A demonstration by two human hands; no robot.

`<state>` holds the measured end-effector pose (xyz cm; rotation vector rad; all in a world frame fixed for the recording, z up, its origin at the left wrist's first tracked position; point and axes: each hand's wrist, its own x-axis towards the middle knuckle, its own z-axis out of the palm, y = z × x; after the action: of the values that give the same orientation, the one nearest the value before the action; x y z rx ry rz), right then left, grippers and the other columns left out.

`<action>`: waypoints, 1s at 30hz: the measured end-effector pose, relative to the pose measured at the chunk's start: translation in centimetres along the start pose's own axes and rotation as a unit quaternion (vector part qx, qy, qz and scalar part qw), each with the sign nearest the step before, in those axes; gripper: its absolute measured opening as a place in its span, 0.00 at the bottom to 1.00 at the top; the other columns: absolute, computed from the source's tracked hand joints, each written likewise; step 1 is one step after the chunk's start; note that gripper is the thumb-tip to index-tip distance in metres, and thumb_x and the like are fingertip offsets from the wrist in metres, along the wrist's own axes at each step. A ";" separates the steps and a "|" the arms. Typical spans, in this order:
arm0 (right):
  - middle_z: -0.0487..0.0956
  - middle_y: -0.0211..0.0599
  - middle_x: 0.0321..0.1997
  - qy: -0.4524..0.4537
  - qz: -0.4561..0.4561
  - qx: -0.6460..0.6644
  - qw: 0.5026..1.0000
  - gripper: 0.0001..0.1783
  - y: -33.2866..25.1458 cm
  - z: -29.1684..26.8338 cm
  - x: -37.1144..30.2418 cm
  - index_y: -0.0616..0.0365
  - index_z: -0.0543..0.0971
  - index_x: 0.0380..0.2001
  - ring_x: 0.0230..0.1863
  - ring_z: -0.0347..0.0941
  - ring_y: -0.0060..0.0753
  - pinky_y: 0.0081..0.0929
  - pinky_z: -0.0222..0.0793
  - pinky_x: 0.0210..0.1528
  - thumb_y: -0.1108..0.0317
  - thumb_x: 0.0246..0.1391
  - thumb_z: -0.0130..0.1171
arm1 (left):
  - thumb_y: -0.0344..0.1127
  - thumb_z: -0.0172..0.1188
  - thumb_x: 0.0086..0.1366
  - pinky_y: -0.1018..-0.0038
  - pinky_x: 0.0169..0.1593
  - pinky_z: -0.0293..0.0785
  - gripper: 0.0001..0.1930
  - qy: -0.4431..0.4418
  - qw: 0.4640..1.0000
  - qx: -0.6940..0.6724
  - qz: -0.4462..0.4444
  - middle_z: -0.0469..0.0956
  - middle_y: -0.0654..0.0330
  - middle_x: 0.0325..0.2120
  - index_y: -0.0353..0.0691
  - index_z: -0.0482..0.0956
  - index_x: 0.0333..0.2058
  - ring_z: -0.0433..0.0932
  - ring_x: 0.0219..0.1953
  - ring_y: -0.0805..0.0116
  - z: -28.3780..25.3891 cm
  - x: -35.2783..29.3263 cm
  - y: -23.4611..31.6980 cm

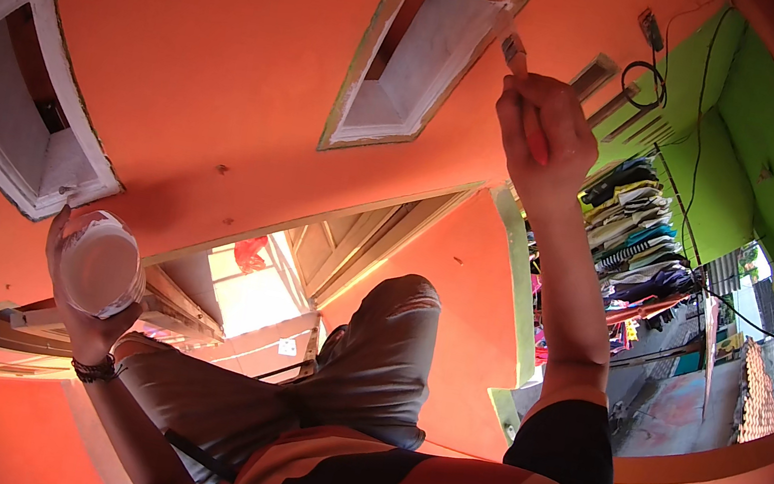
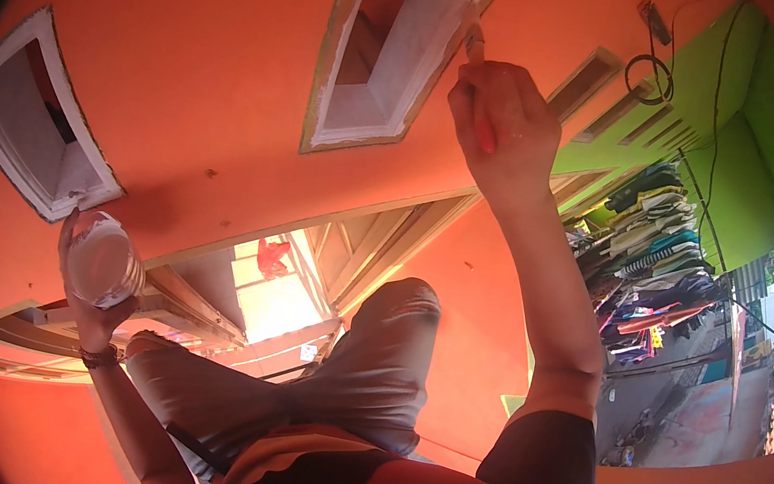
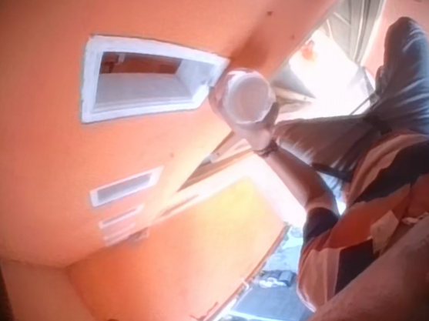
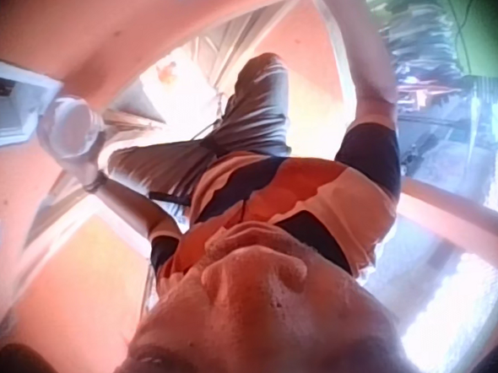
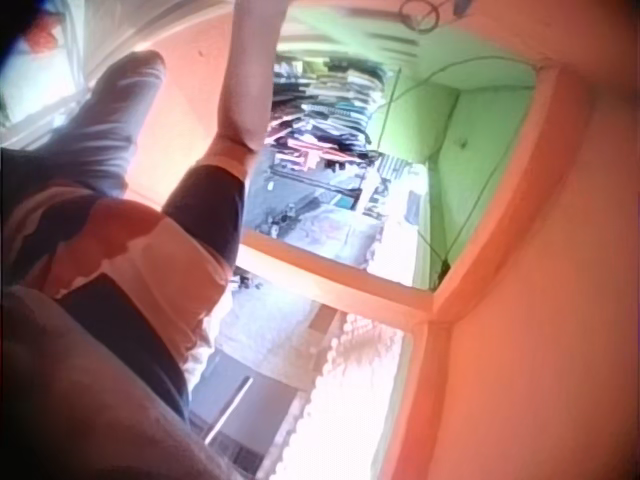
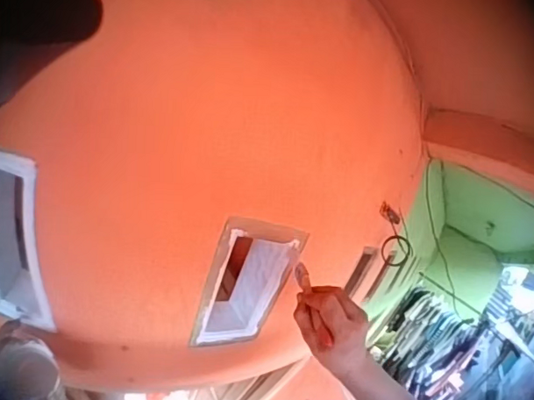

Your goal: The person paints the white frames around ceiling vents using a small paintbrush and a container of white paint. They repeatedly dip the brush into the paint and apply it to the vent edges, working on multiple vents in sequence.

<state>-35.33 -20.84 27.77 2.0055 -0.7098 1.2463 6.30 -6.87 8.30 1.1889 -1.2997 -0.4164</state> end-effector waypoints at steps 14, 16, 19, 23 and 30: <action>0.78 0.36 0.30 -0.064 0.030 -0.005 0.998 0.10 -0.5 0.8 -2.2 0.57 0.75 0.30 0.25 0.76 0.36 0.31 0.73 0.23 0.79 0.43 0.65 | 0.27 0.66 0.29 0.64 0.59 0.70 0.57 0.010 0.999 0.041 0.016 0.61 0.57 0.61 0.42 0.55 0.66 0.71 0.55 0.59 0.0 0.1 -0.9; 0.78 0.37 0.31 -0.045 0.016 -0.008 0.999 0.11 -1.1 1.2 -3.6 0.58 0.75 0.31 0.25 0.76 0.36 0.31 0.73 0.23 0.79 0.43 0.65 | 0.26 0.66 0.31 0.65 0.59 0.69 0.57 0.001 0.999 0.037 0.024 0.63 0.57 0.58 0.44 0.54 0.67 0.70 0.54 0.59 0.2 0.2 -0.8; 0.79 0.40 0.33 -0.237 0.076 0.001 0.969 0.12 -1.9 1.7 -8.0 0.57 0.76 0.34 0.29 0.79 0.40 0.32 0.75 0.28 0.82 0.46 0.65 | 0.23 0.66 0.34 0.67 0.59 0.67 0.57 -0.017 0.999 0.037 0.031 0.67 0.55 0.54 0.47 0.53 0.68 0.70 0.53 0.61 0.3 0.2 0.0; 0.78 0.38 0.32 -0.237 0.104 0.061 0.964 0.11 -2.9 1.7 -8.8 0.58 0.75 0.33 0.28 0.78 0.39 0.31 0.75 0.28 0.80 0.46 0.64 | 0.24 0.66 0.31 0.66 0.59 0.67 0.57 -0.005 1.000 0.016 -0.001 0.64 0.56 0.57 0.45 0.53 0.68 0.69 0.54 0.60 0.3 -0.2 0.0; 0.79 0.38 0.31 -0.284 0.132 0.089 0.946 0.09 -3.2 1.9 -9.8 0.59 0.75 0.33 0.29 0.79 0.36 0.29 0.75 0.29 0.80 0.48 0.63 | 0.24 0.65 0.31 0.65 0.57 0.69 0.58 -0.004 0.999 0.030 0.017 0.65 0.55 0.55 0.45 0.52 0.68 0.70 0.52 0.59 0.1 -0.2 -0.2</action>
<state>-35.76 -19.30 17.42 2.5185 -1.2066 0.8867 6.20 -6.88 8.02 1.2148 -1.3457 -0.3613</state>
